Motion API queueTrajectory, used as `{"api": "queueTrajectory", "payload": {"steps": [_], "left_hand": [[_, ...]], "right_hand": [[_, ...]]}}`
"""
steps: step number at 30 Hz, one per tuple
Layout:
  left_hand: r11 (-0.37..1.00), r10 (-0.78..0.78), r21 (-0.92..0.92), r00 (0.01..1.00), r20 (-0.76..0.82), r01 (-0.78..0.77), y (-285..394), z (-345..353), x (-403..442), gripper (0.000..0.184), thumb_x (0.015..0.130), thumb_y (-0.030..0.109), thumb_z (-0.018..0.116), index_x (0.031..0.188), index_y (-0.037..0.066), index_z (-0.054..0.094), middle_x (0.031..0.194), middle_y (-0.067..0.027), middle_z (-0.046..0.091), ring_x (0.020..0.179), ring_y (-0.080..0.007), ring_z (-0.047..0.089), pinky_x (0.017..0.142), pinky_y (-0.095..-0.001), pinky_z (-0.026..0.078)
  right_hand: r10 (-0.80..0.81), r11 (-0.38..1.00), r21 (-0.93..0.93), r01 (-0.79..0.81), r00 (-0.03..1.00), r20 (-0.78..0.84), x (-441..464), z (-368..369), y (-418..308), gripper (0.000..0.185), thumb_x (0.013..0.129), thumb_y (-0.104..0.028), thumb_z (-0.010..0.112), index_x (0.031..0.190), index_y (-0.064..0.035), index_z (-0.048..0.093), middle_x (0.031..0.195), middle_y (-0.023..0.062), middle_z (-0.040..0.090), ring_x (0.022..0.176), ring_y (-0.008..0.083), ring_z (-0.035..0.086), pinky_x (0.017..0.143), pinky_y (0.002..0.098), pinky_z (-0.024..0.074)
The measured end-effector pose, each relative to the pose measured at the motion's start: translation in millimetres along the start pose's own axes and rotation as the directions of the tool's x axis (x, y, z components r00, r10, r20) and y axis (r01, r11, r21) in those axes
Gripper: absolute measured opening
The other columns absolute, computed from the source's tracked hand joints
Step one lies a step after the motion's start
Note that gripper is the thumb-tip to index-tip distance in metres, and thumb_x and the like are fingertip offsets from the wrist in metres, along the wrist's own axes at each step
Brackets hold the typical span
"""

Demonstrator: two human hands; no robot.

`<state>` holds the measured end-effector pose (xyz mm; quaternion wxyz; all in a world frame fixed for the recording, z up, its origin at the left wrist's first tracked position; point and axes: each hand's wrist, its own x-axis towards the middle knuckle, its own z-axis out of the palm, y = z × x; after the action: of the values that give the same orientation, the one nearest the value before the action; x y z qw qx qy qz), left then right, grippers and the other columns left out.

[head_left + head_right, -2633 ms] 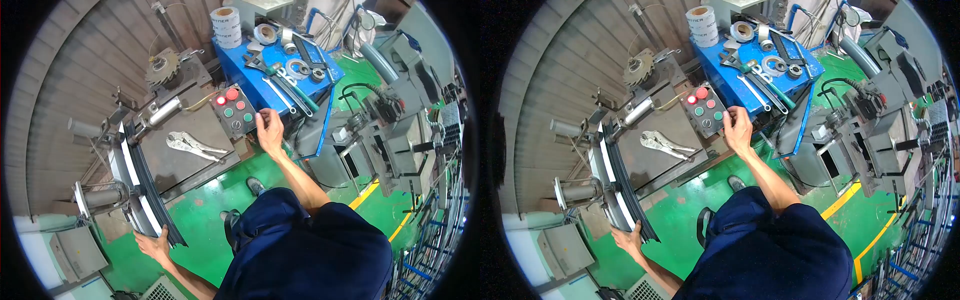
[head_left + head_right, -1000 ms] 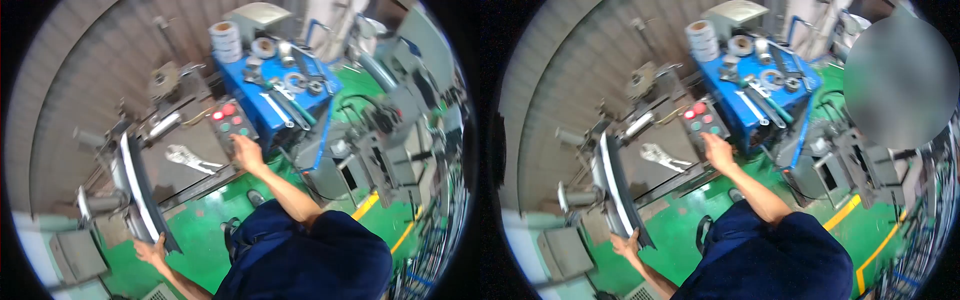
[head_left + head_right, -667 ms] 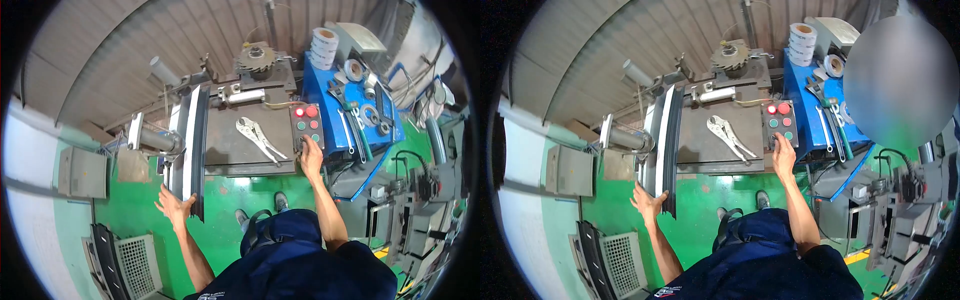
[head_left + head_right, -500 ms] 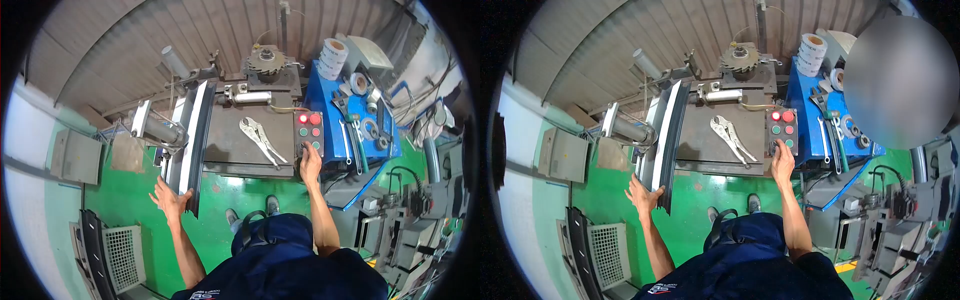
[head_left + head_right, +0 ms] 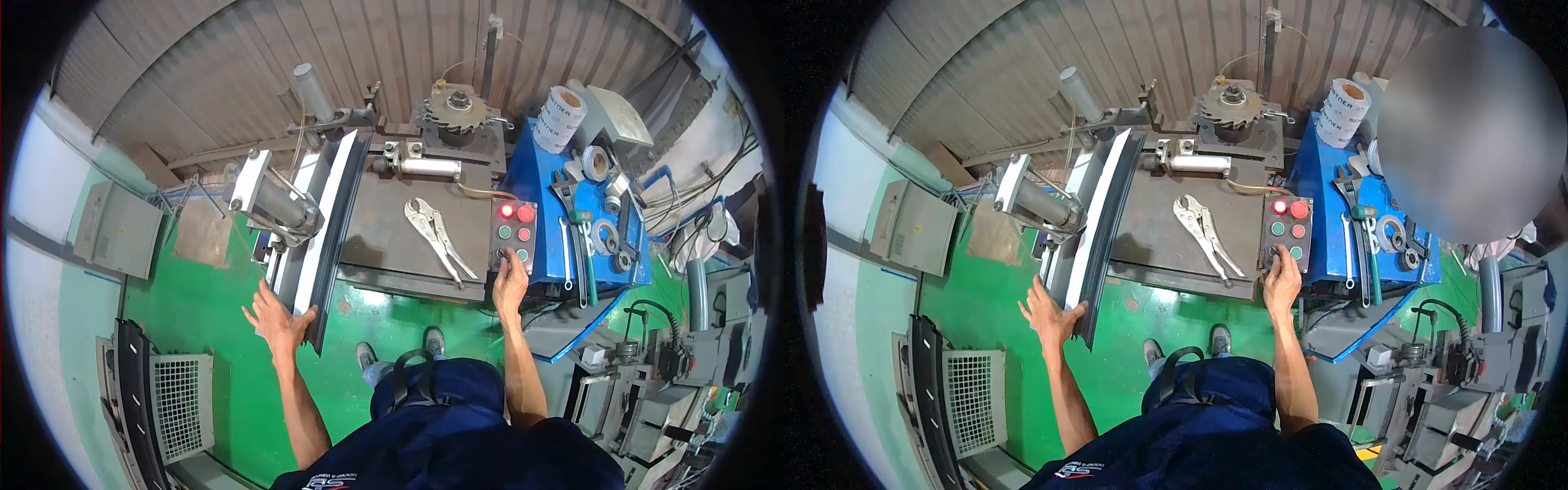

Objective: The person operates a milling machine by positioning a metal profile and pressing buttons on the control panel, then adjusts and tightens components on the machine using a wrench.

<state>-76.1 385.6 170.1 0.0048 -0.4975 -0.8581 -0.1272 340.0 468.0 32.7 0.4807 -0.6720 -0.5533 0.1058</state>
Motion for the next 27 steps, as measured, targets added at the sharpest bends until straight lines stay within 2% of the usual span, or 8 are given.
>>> {"api": "queueTrajectory", "payload": {"steps": [6,8,11,15,18,21,24,27], "left_hand": [[1.000,0.028,0.008,0.999,-0.021,-0.028,1.4,-2.9,-1.3,0.124,0.051,0.031,0.097,0.151,-0.002,0.032,0.135,-0.0221,0.053,0.133,-0.0392,0.047,0.125,-0.0587,0.009],[0.999,0.032,0.011,0.999,-0.028,-0.031,0.5,-2.4,-1.2,0.124,0.051,0.031,0.097,0.151,-0.003,0.032,0.134,-0.0220,0.054,0.133,-0.0392,0.047,0.125,-0.0578,0.008],[0.999,0.035,0.001,0.999,-0.026,-0.035,0.0,-1.9,-1.0,0.124,0.051,0.031,0.097,0.150,-0.003,0.033,0.132,-0.0222,0.054,0.132,-0.0394,0.047,0.125,-0.0575,0.008],[0.998,0.063,0.001,0.997,-0.049,-0.063,-0.3,-1.6,-1.3,0.122,0.050,0.031,0.097,0.149,-0.004,0.035,0.132,-0.0229,0.055,0.131,-0.0397,0.048,0.125,-0.0576,0.008],[0.997,0.074,-0.007,0.995,-0.059,-0.075,0.5,-2.2,-2.1,0.121,0.050,0.030,0.098,0.148,-0.005,0.035,0.131,-0.0231,0.055,0.130,-0.0400,0.049,0.125,-0.0579,0.009],[0.997,0.075,-0.007,0.996,-0.056,-0.075,0.7,-3.3,-1.3,0.121,0.050,0.030,0.098,0.148,-0.005,0.035,0.131,-0.0232,0.055,0.129,-0.0404,0.049,0.125,-0.0582,0.008],[0.997,0.071,-0.002,0.996,-0.051,-0.071,2.3,-3.9,-1.6,0.122,0.050,0.030,0.098,0.149,-0.005,0.034,0.131,-0.0234,0.055,0.129,-0.0408,0.049,0.125,-0.0587,0.008],[0.996,0.084,0.003,0.995,-0.051,-0.084,1.9,-4.7,-1.3,0.122,0.051,0.030,0.097,0.149,-0.005,0.033,0.132,-0.0243,0.054,0.130,-0.0412,0.048,0.125,-0.0590,0.008]], "right_hand": [[-0.002,1.000,0.020,0.002,1.000,-0.016,-0.3,3.2,2.7,0.025,0.098,-0.004,0.055,0.121,-0.0002,0.065,0.112,0.0212,0.070,0.102,0.0395,0.068,0.088,0.0429,0.0526],[0.005,1.000,-0.010,-0.005,1.000,-0.027,-0.2,3.5,1.5,0.024,0.098,-0.005,0.058,0.120,0.0010,0.066,0.110,0.0203,0.072,0.100,0.0352,0.071,0.087,0.0401,0.0538],[0.013,1.000,-0.010,-0.013,1.000,-0.025,-0.9,4.2,3.4,0.023,0.099,-0.005,0.058,0.119,0.0007,0.066,0.108,0.0199,0.072,0.098,0.0348,0.071,0.086,0.0398,0.0539],[0.021,1.000,-0.007,-0.021,1.000,-0.004,-1.1,3.4,6.0,0.024,0.099,-0.006,0.057,0.120,-0.0013,0.065,0.108,0.0212,0.071,0.095,0.0398,0.069,0.082,0.0436,0.0532],[-0.012,1.000,0.012,0.013,0.999,-0.039,-1.9,4.6,6.5,0.023,0.099,-0.006,0.057,0.119,-0.0017,0.066,0.105,0.0197,0.071,0.087,0.0361,0.070,0.077,0.0419,0.0534],[0.111,0.992,0.067,-0.111,0.994,0.000,-3.4,4.9,5.5,0.021,0.099,-0.007,0.060,0.118,-0.0010,0.067,0.096,0.0145,0.071,0.071,0.0228,0.063,0.067,0.0357,0.0514],[0.052,0.995,0.088,-0.046,0.997,-0.063,-5.6,6.2,3.2,0.021,0.099,-0.006,0.060,0.118,-0.0007,0.067,0.094,0.0134,0.070,0.070,0.0215,0.061,0.066,0.0345,0.0506],[0.072,0.990,0.123,-0.063,0.995,-0.067,-7.0,10.6,7.4,0.021,0.099,-0.006,0.059,0.118,-0.0007,0.067,0.096,0.0133,0.070,0.069,0.0207,0.060,0.065,0.0338,0.0504]]}}
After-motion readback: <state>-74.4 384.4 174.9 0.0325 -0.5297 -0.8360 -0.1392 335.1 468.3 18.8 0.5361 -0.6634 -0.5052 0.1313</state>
